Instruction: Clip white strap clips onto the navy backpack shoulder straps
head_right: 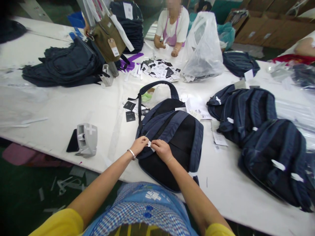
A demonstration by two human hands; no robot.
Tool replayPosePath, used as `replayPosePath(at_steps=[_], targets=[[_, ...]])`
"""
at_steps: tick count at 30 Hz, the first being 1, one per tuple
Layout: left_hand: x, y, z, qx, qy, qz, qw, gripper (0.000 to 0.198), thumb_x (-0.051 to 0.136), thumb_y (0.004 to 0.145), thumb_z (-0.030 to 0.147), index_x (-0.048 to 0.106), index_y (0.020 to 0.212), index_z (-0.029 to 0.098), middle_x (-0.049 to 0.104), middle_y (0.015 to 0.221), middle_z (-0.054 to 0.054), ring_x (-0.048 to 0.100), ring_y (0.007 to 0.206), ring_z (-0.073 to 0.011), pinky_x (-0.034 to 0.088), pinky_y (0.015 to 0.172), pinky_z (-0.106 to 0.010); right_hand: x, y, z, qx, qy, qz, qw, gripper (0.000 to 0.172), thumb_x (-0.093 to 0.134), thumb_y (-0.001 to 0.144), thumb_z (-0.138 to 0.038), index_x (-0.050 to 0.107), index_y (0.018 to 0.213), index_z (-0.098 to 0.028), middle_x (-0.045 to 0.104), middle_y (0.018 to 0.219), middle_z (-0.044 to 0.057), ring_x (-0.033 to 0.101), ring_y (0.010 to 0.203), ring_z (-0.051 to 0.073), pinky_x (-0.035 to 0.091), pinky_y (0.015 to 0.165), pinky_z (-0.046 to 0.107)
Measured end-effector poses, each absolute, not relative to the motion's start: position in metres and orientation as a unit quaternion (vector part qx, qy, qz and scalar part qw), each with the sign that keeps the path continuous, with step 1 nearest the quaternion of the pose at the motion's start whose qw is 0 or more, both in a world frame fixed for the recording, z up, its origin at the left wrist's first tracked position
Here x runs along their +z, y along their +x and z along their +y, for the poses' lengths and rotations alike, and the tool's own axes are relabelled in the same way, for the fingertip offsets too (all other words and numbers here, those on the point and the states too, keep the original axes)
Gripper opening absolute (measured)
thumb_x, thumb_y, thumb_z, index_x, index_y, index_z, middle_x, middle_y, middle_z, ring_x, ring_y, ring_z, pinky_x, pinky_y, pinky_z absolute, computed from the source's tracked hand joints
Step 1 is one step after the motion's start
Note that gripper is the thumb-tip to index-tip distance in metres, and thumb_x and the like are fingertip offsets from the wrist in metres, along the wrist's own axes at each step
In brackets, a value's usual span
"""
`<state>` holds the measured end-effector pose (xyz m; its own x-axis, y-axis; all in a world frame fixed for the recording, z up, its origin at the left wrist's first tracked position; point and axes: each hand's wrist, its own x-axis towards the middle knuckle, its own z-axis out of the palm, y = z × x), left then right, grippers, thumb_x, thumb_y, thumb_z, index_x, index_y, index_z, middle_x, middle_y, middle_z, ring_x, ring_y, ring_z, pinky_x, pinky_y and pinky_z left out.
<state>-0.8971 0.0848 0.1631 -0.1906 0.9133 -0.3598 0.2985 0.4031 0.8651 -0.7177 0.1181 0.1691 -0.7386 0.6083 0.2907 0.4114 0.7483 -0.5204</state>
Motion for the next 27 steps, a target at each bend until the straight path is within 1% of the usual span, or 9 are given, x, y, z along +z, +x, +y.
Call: replayPosePath(at_steps=[4, 7, 10, 12, 14, 16, 18, 24, 27], targets=[[0.169, -0.897, 0.077, 0.338, 0.434, 0.702, 0.452, 0.019, 0.052, 0.081, 0.033, 0.062, 0.074, 0.018, 0.067, 0.070, -0.002, 0.063, 0.067, -0.0151, 0.047, 0.063, -0.024, 0.174, -0.719, 0.114, 0.287, -0.320, -0.858, 0.281, 0.027, 0.041, 0.093, -0.023, 0.066, 0.103, -0.028, 0.066, 0.101, 0.005, 0.059, 0.092, 0.018, 0.047, 0.081, 0.032], [0.177, -0.895, 0.074, 0.335, 0.441, 0.704, 0.444, 0.020, 0.052, 0.082, 0.034, 0.062, 0.076, 0.018, 0.067, 0.068, -0.001, 0.062, 0.066, -0.0154, 0.045, 0.062, -0.024, 0.183, -0.718, 0.100, 0.304, -0.425, -0.786, 0.330, 0.022, 0.049, 0.091, -0.028, 0.064, 0.108, -0.025, 0.065, 0.099, 0.007, 0.059, 0.093, 0.019, 0.048, 0.084, 0.034], [0.188, -0.893, 0.073, 0.331, 0.472, 0.700, 0.421, 0.020, 0.051, 0.083, 0.035, 0.061, 0.075, 0.019, 0.065, 0.065, 0.000, 0.061, 0.063, -0.0150, 0.043, 0.062, -0.024, 0.191, -0.720, 0.084, 0.296, -0.484, -0.763, 0.309, 0.025, 0.057, 0.087, -0.033, 0.062, 0.110, -0.024, 0.064, 0.093, 0.007, 0.060, 0.089, 0.021, 0.049, 0.084, 0.036], [0.193, -0.892, 0.073, 0.330, 0.489, 0.700, 0.403, 0.021, 0.050, 0.084, 0.034, 0.062, 0.076, 0.019, 0.065, 0.064, 0.000, 0.061, 0.062, -0.0147, 0.042, 0.061, -0.024, 0.192, -0.724, 0.078, 0.298, -0.480, -0.770, 0.298, 0.026, 0.057, 0.087, -0.032, 0.063, 0.111, -0.025, 0.064, 0.096, 0.008, 0.060, 0.091, 0.021, 0.049, 0.084, 0.036], [0.196, -0.893, 0.074, 0.320, 0.503, 0.699, 0.394, 0.021, 0.050, 0.084, 0.033, 0.062, 0.076, 0.019, 0.065, 0.064, 0.000, 0.060, 0.062, -0.0145, 0.041, 0.062, -0.024, 0.189, -0.728, 0.077, 0.306, -0.464, -0.774, 0.304, 0.022, 0.054, 0.088, -0.029, 0.065, 0.107, -0.026, 0.064, 0.098, 0.007, 0.060, 0.092, 0.020, 0.050, 0.083, 0.034], [0.195, -0.894, 0.077, 0.304, 0.521, 0.700, 0.382, 0.020, 0.049, 0.085, 0.032, 0.062, 0.076, 0.019, 0.065, 0.064, 0.000, 0.061, 0.064, -0.0147, 0.041, 0.063, -0.024, 0.183, -0.730, 0.079, 0.312, -0.447, -0.777, 0.314, 0.019, 0.052, 0.089, -0.027, 0.069, 0.097, -0.026, 0.065, 0.094, 0.006, 0.060, 0.089, 0.019, 0.050, 0.079, 0.032], [0.192, -0.895, 0.080, 0.287, 0.531, 0.708, 0.366, 0.020, 0.050, 0.084, 0.031, 0.063, 0.075, 0.019, 0.066, 0.065, -0.001, 0.061, 0.066, -0.0155, 0.041, 0.064, -0.025, 0.178, -0.729, 0.080, 0.313, -0.432, -0.782, 0.322, 0.021, 0.050, 0.090, -0.024, 0.071, 0.093, -0.027, 0.065, 0.090, 0.005, 0.060, 0.086, 0.017, 0.050, 0.077, 0.030], [0.189, -0.897, 0.091, 0.257, 0.544, 0.713, 0.361, 0.018, 0.051, 0.083, 0.027, 0.063, 0.073, 0.019, 0.068, 0.069, -0.004, 0.062, 0.069, -0.0180, 0.042, 0.066, -0.027, 0.175, -0.722, 0.081, 0.298, -0.400, -0.809, 0.311, 0.026, 0.046, 0.091, -0.021, 0.070, 0.098, -0.030, 0.067, 0.094, 0.005, 0.060, 0.087, 0.017, 0.050, 0.077, 0.031], [0.189, -0.902, 0.095, 0.254, 0.563, 0.686, 0.383, 0.016, 0.052, 0.083, 0.027, 0.063, 0.074, 0.019, 0.067, 0.066, -0.002, 0.063, 0.069, -0.0175, 0.044, 0.069, -0.027, 0.177, -0.723, 0.086, 0.294, -0.398, -0.815, 0.303, 0.026, 0.047, 0.091, -0.022, 0.070, 0.099, -0.031, 0.068, 0.095, 0.005, 0.061, 0.087, 0.017, 0.050, 0.078, 0.033]])
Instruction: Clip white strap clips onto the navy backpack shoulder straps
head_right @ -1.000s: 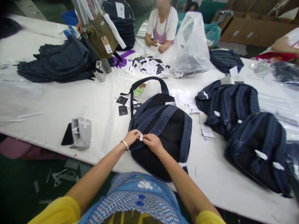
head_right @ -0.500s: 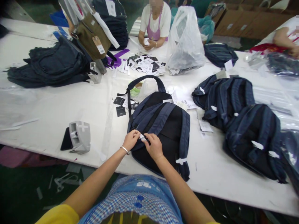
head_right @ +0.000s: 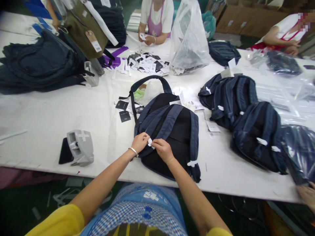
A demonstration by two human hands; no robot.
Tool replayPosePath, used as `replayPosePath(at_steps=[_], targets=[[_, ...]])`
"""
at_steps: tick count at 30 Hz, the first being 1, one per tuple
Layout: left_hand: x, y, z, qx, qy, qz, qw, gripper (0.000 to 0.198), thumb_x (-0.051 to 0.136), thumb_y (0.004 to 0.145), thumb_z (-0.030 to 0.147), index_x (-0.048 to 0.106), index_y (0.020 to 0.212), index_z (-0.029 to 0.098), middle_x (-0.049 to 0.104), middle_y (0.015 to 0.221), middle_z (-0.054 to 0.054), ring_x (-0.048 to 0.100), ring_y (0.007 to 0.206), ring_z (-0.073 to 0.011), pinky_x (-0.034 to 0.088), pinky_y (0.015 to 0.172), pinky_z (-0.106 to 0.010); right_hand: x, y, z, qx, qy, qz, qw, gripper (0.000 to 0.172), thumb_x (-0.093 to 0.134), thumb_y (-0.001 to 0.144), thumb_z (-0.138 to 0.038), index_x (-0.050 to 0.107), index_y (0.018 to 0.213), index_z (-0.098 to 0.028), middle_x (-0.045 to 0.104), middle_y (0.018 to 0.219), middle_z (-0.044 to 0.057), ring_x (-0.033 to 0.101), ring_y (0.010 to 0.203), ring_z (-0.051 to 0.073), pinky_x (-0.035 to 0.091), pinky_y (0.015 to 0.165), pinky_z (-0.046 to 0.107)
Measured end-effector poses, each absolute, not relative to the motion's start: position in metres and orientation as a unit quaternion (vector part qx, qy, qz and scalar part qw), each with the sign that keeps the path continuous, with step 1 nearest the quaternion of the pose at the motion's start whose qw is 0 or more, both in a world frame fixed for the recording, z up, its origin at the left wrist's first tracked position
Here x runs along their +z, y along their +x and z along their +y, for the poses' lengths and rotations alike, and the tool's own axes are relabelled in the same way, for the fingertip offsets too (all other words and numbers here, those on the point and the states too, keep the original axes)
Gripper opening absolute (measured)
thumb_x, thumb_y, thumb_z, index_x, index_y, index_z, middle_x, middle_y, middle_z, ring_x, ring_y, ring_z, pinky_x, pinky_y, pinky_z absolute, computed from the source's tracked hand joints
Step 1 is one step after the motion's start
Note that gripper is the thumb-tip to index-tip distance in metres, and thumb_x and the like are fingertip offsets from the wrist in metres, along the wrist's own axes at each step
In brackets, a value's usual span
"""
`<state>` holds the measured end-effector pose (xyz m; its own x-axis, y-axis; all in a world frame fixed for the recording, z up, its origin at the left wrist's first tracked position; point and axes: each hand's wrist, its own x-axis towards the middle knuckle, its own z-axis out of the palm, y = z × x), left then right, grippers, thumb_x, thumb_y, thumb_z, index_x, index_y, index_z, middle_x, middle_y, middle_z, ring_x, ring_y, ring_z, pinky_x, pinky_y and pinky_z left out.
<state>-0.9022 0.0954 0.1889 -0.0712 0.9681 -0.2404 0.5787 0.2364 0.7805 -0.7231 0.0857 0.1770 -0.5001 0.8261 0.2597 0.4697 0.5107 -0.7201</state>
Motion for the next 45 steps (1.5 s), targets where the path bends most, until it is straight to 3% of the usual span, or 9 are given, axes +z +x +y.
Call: replayPosePath(at_steps=[8, 11, 14, 20, 27, 33, 36, 40, 45], targets=[[0.171, -0.913, 0.089, 0.312, 0.489, 0.571, 0.580, 0.030, 0.053, 0.082, 0.044, 0.066, 0.090, 0.018, 0.070, 0.089, -0.006, 0.066, 0.083, -0.0189, 0.050, 0.075, -0.027, 0.197, -0.734, 0.075, 0.288, -0.525, -0.715, 0.360, 0.022, 0.047, 0.091, -0.028, 0.067, 0.099, -0.026, 0.066, 0.100, 0.006, 0.061, 0.095, 0.018, 0.049, 0.089, 0.034], [0.168, -0.912, 0.088, 0.285, 0.489, 0.543, 0.620, 0.031, 0.063, 0.076, 0.042, 0.067, 0.094, 0.016, 0.071, 0.091, -0.007, 0.066, 0.087, -0.0202, 0.050, 0.079, -0.029, 0.200, -0.737, 0.049, 0.302, -0.650, -0.579, 0.389, 0.020, 0.055, 0.086, -0.038, 0.063, 0.095, -0.021, 0.066, 0.091, 0.007, 0.063, 0.083, 0.020, 0.052, 0.079, 0.035], [0.168, -0.909, 0.091, 0.273, 0.483, 0.519, 0.651, 0.034, 0.071, 0.069, 0.037, 0.068, 0.094, 0.015, 0.072, 0.090, -0.008, 0.066, 0.085, -0.0203, 0.050, 0.080, -0.030, 0.190, -0.745, 0.029, 0.429, -0.698, -0.424, 0.385, 0.030, 0.063, 0.077, -0.047, 0.059, 0.089, -0.020, 0.065, 0.079, 0.005, 0.063, 0.071, 0.020, 0.054, 0.063, 0.032], [0.165, -0.904, 0.092, 0.283, 0.435, 0.546, 0.658, 0.037, 0.075, 0.063, 0.039, 0.070, 0.089, 0.013, 0.072, 0.082, -0.008, 0.065, 0.076, -0.0195, 0.051, 0.074, -0.031, 0.175, -0.763, 0.021, 0.649, -0.561, -0.192, 0.476, 0.032, 0.067, 0.073, -0.045, 0.059, 0.087, -0.017, 0.068, 0.091, 0.008, 0.066, 0.082, 0.018, 0.055, 0.075, 0.034], [0.172, -0.901, 0.087, 0.308, 0.451, 0.541, 0.640, 0.035, 0.076, 0.062, 0.039, 0.070, 0.084, 0.014, 0.070, 0.081, -0.006, 0.063, 0.078, -0.0193, 0.049, 0.076, -0.030, 0.174, -0.777, 0.014, 0.591, -0.579, -0.189, 0.529, 0.043, 0.077, 0.062, -0.039, 0.060, 0.096, -0.018, 0.068, 0.100, 0.007, 0.065, 0.091, 0.020, 0.053, 0.078, 0.031], [0.182, -0.901, 0.086, 0.276, 0.304, 0.494, 0.766, 0.046, 0.080, 0.059, 0.042, 0.068, 0.092, 0.013, 0.069, 0.081, -0.006, 0.063, 0.070, -0.0160, 0.049, 0.065, -0.026, 0.165, -0.778, 0.014, 0.717, -0.458, -0.053, 0.523, 0.043, 0.071, 0.068, -0.047, 0.061, 0.099, -0.019, 0.070, 0.092, 0.005, 0.066, 0.078, 0.016, 0.053, 0.072, 0.029], [0.179, -0.914, 0.084, 0.284, 0.378, 0.522, 0.710, 0.045, 0.075, 0.064, 0.046, 0.068, 0.093, 0.013, 0.070, 0.088, -0.009, 0.063, 0.078, -0.0175, 0.049, 0.069, -0.026, 0.170, -0.763, 0.001, 0.649, -0.558, -0.179, 0.485, 0.036, 0.065, 0.074, -0.045, 0.064, 0.097, -0.017, 0.070, 0.088, 0.006, 0.067, 0.077, 0.017, 0.054, 0.072, 0.032], [0.169, -0.946, 0.065, 0.299, 0.443, 0.584, 0.611, 0.047, 0.057, 0.076, 0.056, 0.065, 0.096, 0.015, 0.069, 0.088, -0.008, 0.064, 0.078, -0.0178, 0.051, 0.069, -0.028, 0.180, -0.746, -0.033, 0.365, -0.675, -0.492, 0.410, 0.028, 0.056, 0.084, -0.036, 0.063, 0.108, -0.021, 0.067, 0.106, 0.008, 0.063, 0.100, 0.021, 0.049, 0.092, 0.039], [0.157, -0.968, 0.018, 0.287, 0.469, 0.617, 0.563, 0.040, 0.057, 0.076, 0.053, 0.061, 0.091, 0.016, 0.066, 0.081, -0.006, 0.063, 0.074, -0.0191, 0.053, 0.063, -0.030, 0.166, -0.746, -0.058, 0.156, -0.652, -0.721, 0.176, 0.080, 0.075, 0.069, -0.020, 0.038, 0.139, -0.024, 0.034, 0.148, 0.011, 0.028, 0.137, 0.030, 0.026, 0.111, 0.053]])
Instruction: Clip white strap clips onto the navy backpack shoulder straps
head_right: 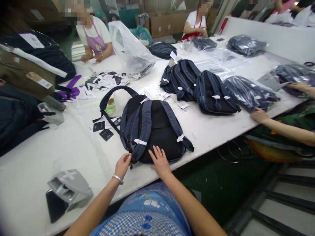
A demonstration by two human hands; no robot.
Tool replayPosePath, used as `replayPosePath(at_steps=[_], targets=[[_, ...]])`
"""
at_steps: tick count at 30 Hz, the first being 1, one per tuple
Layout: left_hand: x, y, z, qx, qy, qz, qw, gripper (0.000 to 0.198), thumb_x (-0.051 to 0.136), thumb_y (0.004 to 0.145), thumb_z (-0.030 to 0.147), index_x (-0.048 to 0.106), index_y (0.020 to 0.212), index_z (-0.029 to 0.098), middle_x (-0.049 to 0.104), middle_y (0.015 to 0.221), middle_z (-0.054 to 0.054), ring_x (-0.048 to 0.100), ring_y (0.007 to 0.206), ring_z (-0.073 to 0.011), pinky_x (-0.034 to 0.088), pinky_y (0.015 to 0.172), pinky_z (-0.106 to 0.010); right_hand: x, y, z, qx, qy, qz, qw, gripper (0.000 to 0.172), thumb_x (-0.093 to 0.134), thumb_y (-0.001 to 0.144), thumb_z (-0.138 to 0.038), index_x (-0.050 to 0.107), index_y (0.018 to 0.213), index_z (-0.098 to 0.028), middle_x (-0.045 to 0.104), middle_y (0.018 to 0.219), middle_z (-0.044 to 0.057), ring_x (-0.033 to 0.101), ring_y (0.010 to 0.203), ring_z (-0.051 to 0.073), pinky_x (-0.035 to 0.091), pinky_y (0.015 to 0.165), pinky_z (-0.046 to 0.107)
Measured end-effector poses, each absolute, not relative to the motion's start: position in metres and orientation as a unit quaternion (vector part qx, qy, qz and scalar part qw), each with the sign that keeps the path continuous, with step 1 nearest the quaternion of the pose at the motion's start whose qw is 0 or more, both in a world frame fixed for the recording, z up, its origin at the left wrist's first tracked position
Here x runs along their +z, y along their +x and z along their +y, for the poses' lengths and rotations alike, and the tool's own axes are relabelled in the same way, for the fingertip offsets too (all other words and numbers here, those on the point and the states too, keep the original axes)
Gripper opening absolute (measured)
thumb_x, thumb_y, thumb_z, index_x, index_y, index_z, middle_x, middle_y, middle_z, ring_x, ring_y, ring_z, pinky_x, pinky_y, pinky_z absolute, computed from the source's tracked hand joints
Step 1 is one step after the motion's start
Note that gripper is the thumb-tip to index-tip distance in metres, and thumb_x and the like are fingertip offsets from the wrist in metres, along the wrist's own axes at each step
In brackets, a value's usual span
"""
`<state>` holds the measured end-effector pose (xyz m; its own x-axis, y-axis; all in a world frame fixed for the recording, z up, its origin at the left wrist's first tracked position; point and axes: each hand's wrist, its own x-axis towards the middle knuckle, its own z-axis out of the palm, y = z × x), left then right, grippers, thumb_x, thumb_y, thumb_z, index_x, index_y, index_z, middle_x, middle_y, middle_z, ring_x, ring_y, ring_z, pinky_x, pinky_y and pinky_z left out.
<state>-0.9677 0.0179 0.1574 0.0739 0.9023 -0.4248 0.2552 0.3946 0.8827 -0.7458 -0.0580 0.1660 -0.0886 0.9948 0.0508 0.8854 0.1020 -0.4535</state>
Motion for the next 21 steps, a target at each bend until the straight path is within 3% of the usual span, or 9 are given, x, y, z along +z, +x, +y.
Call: replayPosePath(at_steps=[4, 9, 11, 14, 17, 21], targets=[[0.157, -0.972, -0.001, 0.344, 0.492, 0.617, 0.509, 0.031, 0.057, 0.079, 0.044, 0.057, 0.096, 0.018, 0.064, 0.088, -0.007, 0.063, 0.082, -0.0200, 0.054, 0.070, -0.033, 0.162, -0.738, -0.051, 0.107, -0.625, -0.763, 0.126, 0.060, 0.065, 0.076, -0.010, 0.048, 0.133, -0.020, 0.049, 0.137, 0.010, 0.043, 0.129, 0.027, 0.038, 0.106, 0.043], [0.164, -0.975, 0.001, 0.360, 0.480, 0.618, 0.509, 0.030, 0.063, 0.075, 0.036, 0.055, 0.097, 0.018, 0.063, 0.100, -0.009, 0.061, 0.096, -0.0233, 0.051, 0.081, -0.037, 0.216, -0.723, -0.028, 0.107, -0.622, -0.757, 0.173, 0.042, 0.060, 0.083, -0.020, 0.055, 0.125, -0.024, 0.064, 0.121, 0.005, 0.060, 0.112, 0.020, 0.049, 0.096, 0.034], [0.172, -0.966, 0.005, 0.349, 0.472, 0.588, 0.556, 0.045, 0.069, 0.069, 0.033, 0.055, 0.110, 0.019, 0.058, 0.117, -0.012, 0.056, 0.108, -0.0258, 0.049, 0.087, -0.038, 0.245, -0.720, -0.018, 0.111, -0.631, -0.748, 0.173, 0.039, 0.058, 0.086, -0.026, 0.055, 0.124, -0.026, 0.065, 0.119, 0.004, 0.062, 0.107, 0.020, 0.051, 0.092, 0.033], [0.190, -0.944, 0.013, 0.399, 0.388, 0.489, 0.671, 0.077, 0.071, 0.065, 0.026, 0.038, 0.136, 0.025, 0.047, 0.136, -0.010, 0.049, 0.119, -0.0255, 0.044, 0.096, -0.038, 0.276, -0.719, -0.006, 0.109, -0.639, -0.743, 0.169, 0.035, 0.054, 0.088, -0.030, 0.055, 0.123, -0.024, 0.066, 0.118, 0.004, 0.064, 0.102, 0.021, 0.051, 0.089, 0.032], [0.208, -0.925, 0.019, 0.443, 0.310, 0.382, 0.749, 0.083, 0.062, 0.067, 0.018, 0.029, 0.142, 0.030, 0.048, 0.137, -0.006, 0.050, 0.118, -0.0239, 0.041, 0.100, -0.041, 0.285, -0.715, -0.002, 0.097, -0.639, -0.745, 0.165, 0.034, 0.054, 0.088, -0.030, 0.056, 0.121, -0.023, 0.066, 0.116, 0.005, 0.065, 0.100, 0.022, 0.052, 0.086, 0.032], [0.219, -0.913, 0.023, 0.512, 0.280, 0.353, 0.731, 0.090, 0.057, 0.066, 0.011, 0.021, 0.144, 0.035, 0.044, 0.141, -0.002, 0.043, 0.125, -0.0232, 0.038, 0.102, -0.038, 0.278, -0.711, -0.001, 0.057, -0.640, -0.746, 0.173, 0.034, 0.054, 0.086, -0.027, 0.056, 0.119, -0.019, 0.067, 0.114, 0.008, 0.066, 0.098, 0.022, 0.054, 0.084, 0.034]])
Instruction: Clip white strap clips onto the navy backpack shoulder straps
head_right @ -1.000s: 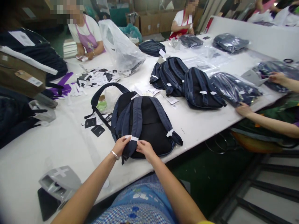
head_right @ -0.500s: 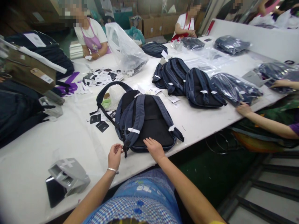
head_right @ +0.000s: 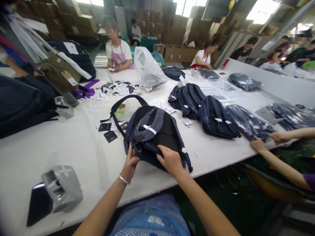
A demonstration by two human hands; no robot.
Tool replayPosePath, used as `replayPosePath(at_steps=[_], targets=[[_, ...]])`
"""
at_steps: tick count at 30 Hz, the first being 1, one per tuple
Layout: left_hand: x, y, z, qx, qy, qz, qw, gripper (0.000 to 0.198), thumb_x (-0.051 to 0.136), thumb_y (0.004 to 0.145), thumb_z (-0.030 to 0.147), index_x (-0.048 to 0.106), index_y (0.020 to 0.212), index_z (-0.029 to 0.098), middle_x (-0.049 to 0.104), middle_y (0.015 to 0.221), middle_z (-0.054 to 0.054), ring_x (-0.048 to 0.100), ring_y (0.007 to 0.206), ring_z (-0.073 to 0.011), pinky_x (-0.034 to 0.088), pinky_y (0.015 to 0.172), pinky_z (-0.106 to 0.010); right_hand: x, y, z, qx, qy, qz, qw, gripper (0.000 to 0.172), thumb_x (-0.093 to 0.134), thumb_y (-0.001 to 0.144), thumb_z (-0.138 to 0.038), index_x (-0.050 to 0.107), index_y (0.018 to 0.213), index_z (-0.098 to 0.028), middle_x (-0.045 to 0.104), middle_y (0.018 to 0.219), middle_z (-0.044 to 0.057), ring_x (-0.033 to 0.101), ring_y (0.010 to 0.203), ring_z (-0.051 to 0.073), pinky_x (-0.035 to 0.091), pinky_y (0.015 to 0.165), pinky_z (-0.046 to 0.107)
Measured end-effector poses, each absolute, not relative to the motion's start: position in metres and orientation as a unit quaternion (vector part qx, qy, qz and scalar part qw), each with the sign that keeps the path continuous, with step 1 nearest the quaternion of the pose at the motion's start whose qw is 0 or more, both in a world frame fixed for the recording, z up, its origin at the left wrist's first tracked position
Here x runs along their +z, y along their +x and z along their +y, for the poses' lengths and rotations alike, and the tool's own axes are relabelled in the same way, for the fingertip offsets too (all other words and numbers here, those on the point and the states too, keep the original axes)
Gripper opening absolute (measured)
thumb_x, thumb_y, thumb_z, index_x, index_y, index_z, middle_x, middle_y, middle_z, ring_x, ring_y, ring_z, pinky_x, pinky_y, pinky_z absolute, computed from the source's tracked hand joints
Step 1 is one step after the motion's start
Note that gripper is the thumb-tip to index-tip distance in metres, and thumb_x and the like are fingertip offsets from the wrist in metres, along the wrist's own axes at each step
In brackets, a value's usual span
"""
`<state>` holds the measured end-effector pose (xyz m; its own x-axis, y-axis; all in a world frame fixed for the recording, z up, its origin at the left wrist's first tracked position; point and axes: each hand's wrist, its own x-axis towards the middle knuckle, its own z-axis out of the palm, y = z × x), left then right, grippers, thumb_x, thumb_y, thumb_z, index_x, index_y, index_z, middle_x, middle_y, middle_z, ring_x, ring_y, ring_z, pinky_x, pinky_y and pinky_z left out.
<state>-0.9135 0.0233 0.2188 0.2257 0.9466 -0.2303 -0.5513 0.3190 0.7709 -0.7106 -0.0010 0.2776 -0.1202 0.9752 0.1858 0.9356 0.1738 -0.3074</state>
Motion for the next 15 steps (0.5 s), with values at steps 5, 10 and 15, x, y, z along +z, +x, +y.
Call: replayPosePath(at_steps=[5, 10, 15], targets=[[0.208, -0.900, 0.022, 0.558, 0.261, 0.339, 0.711, 0.072, 0.058, 0.069, 0.015, 0.040, 0.138, 0.023, 0.048, 0.138, -0.006, 0.041, 0.128, -0.0285, 0.035, 0.105, -0.041, 0.264, -0.725, 0.007, 0.019, -0.596, -0.775, 0.209, 0.047, 0.053, 0.083, -0.026, 0.046, 0.128, -0.014, 0.057, 0.127, 0.013, 0.055, 0.116, 0.025, 0.047, 0.098, 0.040], [0.186, -0.888, 0.019, 0.563, 0.340, 0.413, 0.630, 0.061, 0.065, 0.076, 0.026, 0.045, 0.133, 0.021, 0.054, 0.131, -0.008, 0.047, 0.123, -0.0289, 0.036, 0.105, -0.042, 0.240, -0.735, 0.016, -0.016, -0.540, -0.816, 0.205, 0.063, 0.057, 0.082, -0.043, 0.040, 0.136, -0.015, 0.061, 0.121, 0.017, 0.061, 0.107, 0.030, 0.054, 0.085, 0.041], [0.158, -0.885, 0.002, 0.510, 0.443, 0.478, 0.562, 0.068, 0.073, 0.069, 0.027, 0.048, 0.131, 0.022, 0.057, 0.128, -0.009, 0.049, 0.120, -0.0311, 0.038, 0.104, -0.044, 0.219, -0.705, 0.011, 0.007, -0.508, -0.838, 0.201, 0.055, 0.055, 0.084, -0.043, 0.045, 0.134, -0.022, 0.072, 0.100, 0.010, 0.071, 0.078, 0.025, 0.057, 0.064, 0.030]])
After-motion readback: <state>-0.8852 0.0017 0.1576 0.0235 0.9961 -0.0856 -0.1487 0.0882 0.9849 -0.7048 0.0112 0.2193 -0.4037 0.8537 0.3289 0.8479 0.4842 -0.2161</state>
